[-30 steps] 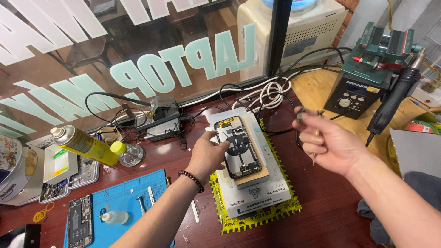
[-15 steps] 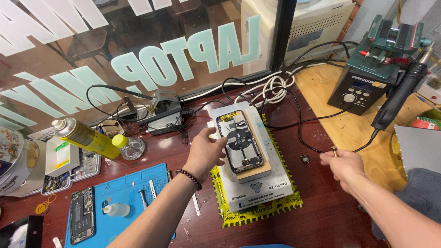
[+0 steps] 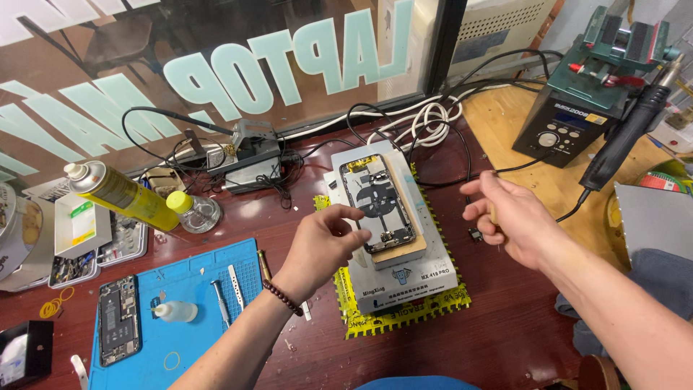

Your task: The person works on a disassembled phone frame held on a small stand, prying and adjusting internal components with a small tool, then brushes debris off the frame with a wide brush, uses pliers to grip and pull parts from the frame, and continues picking at the frame edges with a screwdriver-like tool.

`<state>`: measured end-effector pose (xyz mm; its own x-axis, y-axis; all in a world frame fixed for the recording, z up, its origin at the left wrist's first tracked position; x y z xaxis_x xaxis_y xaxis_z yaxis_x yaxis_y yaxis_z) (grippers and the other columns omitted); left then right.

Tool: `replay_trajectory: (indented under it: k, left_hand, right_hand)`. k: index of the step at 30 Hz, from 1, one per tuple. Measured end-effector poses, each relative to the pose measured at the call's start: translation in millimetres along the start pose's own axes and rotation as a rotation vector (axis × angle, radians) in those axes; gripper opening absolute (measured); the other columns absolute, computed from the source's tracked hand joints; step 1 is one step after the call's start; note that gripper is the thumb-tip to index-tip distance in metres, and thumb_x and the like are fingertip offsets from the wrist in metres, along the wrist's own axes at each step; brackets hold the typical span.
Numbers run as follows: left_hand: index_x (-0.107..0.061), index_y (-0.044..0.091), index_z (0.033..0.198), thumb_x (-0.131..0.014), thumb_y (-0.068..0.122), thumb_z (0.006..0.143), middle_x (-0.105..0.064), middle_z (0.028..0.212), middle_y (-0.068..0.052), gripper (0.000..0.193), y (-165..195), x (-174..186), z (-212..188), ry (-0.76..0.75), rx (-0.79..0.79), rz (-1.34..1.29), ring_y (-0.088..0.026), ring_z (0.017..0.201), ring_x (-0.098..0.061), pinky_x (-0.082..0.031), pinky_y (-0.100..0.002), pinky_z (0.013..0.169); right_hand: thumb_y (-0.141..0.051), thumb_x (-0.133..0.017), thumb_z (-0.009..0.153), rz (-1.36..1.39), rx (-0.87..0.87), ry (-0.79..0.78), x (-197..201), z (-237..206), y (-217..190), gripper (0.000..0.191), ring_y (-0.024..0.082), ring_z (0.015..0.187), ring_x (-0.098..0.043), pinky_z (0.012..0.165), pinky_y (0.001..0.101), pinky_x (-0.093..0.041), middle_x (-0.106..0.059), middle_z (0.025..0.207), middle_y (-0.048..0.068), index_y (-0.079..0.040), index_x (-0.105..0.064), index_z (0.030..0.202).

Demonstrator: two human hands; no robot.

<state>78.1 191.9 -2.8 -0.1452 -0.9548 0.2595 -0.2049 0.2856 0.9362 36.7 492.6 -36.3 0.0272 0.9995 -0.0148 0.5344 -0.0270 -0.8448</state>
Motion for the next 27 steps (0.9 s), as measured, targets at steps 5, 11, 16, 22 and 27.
replay_trajectory:
  k: [5, 11, 16, 22, 27]
  left_hand:
    - [-0.069, 0.006, 0.118, -0.084, 0.019, 0.082, -0.067, 0.076, -0.005, 0.041, 5, -12, -22, -0.065, -0.08, 0.249, -0.007, 0.065, -0.061, -0.052, -0.025, 0.059]
    - [-0.063, 0.006, 0.112, -0.073, 0.012, 0.085, -0.068, 0.08, -0.003, 0.029, -11, 5, -25, 0.112, 0.06, -0.004, -0.01, 0.062, -0.066, -0.056, -0.026, 0.053]
    - [-0.068, 0.001, 0.096, -0.07, 0.01, 0.091, -0.07, 0.077, -0.004, 0.011, -25, 7, -21, 0.094, 0.111, -0.138, -0.011, 0.059, -0.064, -0.054, -0.025, 0.052]
    - [-0.07, 0.002, 0.097, -0.068, 0.02, 0.095, -0.071, 0.076, -0.004, 0.019, -16, -2, -24, 0.005, 0.149, -0.268, -0.011, 0.058, -0.063, -0.053, -0.026, 0.053]
    - [-0.073, 0.005, 0.103, -0.066, 0.027, 0.095, -0.069, 0.081, -0.004, 0.024, 12, 2, -19, -0.076, 0.103, -0.514, -0.012, 0.06, -0.065, -0.055, -0.027, 0.055]
  right_hand:
    - [-0.018, -0.069, 0.099, -0.254, 0.179, -0.253, -63, -31, -22, 0.026, 0.011, 0.058, -0.034, 0.047, 0.0287, -0.025, -0.049, 0.076, 0.001, -0.002, -0.071, 0.119]
    - [-0.021, -0.071, 0.088, -0.64, 0.299, -0.102, -91, -41, -14, 0.023, 0.008, 0.077, -0.064, 0.071, 0.0285, -0.051, -0.075, 0.083, 0.0, -0.006, -0.078, 0.103]
    - [-0.025, -0.067, 0.095, -0.66, 0.285, -0.002, -86, -39, -7, 0.027, 0.009, 0.075, -0.06, 0.069, 0.0297, -0.051, -0.074, 0.081, 0.004, -0.001, -0.077, 0.102]
    - [-0.019, -0.064, 0.096, -0.475, 0.363, -0.053, -93, -50, -29, 0.032, 0.01, 0.065, -0.062, 0.058, 0.027, -0.052, -0.07, 0.079, 0.002, -0.009, -0.072, 0.124]
    - [-0.014, -0.077, 0.084, -0.596, 0.55, -0.166, -140, -77, -70, 0.031, 0.006, 0.069, -0.067, 0.061, 0.0255, -0.055, -0.072, 0.081, 0.002, -0.004, -0.072, 0.113]
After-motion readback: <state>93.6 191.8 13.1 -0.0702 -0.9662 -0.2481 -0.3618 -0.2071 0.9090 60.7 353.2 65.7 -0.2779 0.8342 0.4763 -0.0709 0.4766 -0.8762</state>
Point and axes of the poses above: each hand's wrist, its own z-axis towards the middle knuckle, its own x-axis out of the back of the hand, y = z × x, the point moved 8 cm from there along z, towards the middle knuckle
